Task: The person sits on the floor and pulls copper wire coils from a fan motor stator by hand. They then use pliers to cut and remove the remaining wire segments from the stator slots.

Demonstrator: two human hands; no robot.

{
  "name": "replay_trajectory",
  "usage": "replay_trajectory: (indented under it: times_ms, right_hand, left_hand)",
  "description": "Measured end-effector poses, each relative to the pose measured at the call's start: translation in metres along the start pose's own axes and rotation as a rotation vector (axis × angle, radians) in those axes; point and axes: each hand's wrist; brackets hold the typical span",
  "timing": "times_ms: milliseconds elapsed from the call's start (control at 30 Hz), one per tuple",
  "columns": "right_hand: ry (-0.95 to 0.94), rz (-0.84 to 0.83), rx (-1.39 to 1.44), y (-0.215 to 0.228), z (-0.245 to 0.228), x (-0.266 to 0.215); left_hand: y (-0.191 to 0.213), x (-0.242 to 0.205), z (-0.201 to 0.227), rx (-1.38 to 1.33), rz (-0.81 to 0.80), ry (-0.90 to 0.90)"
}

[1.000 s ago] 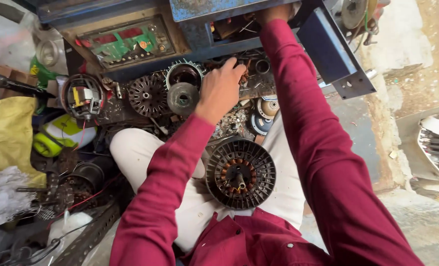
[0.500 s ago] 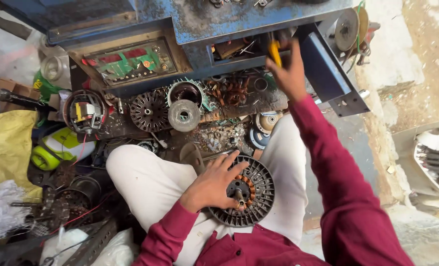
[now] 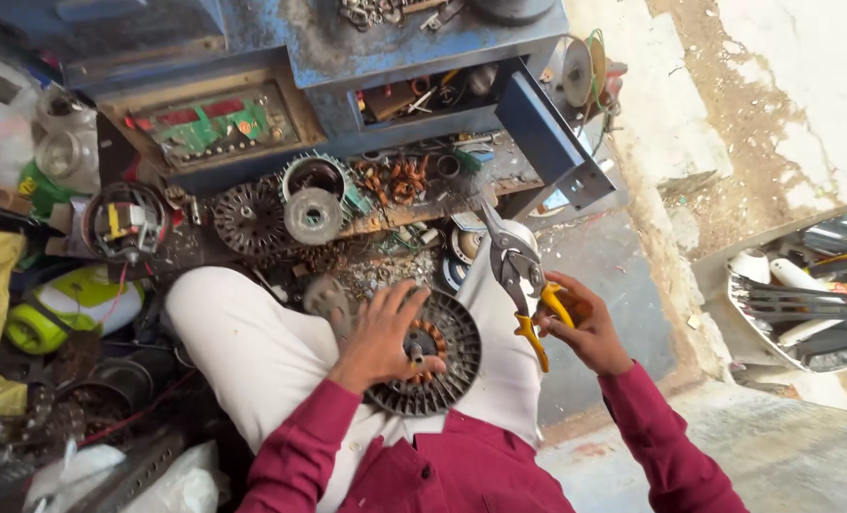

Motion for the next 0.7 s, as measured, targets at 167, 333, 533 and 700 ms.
replay_trajectory:
  times_ms: [167, 333, 533, 700]
  right_hand:
    - [-0.098, -0.015, -0.015, 0.005, -0.013, -0.012]
    - [-0.313, -0.272, 0.395, -0.005, -0.014, -0.028]
    - [-0.508, -0.371, -0.092, 0.009, -0.023, -0.06]
    - [-0.616, -0.455, -0.156, 0.008, -0.034, -0.084]
  left_hand:
    - [-0.011, 0.0, -0.008, -0.128, 0.063, 0.036]
    - [-0.018, 0.0, -0.008, -0.116, 0.114, 0.006]
    - [-0.025, 0.006, -0.031, -0.142, 0.21, -0.183]
    - [-0.032, 0.009, -0.03, -0.155, 0.229, -0.242]
Point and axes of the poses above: each hand's wrist, its own x-axis towards the middle knuckle, its own y-axis out of the back of the hand, z = x × y, and after that the axes turned 5 degrees about x, right-handed
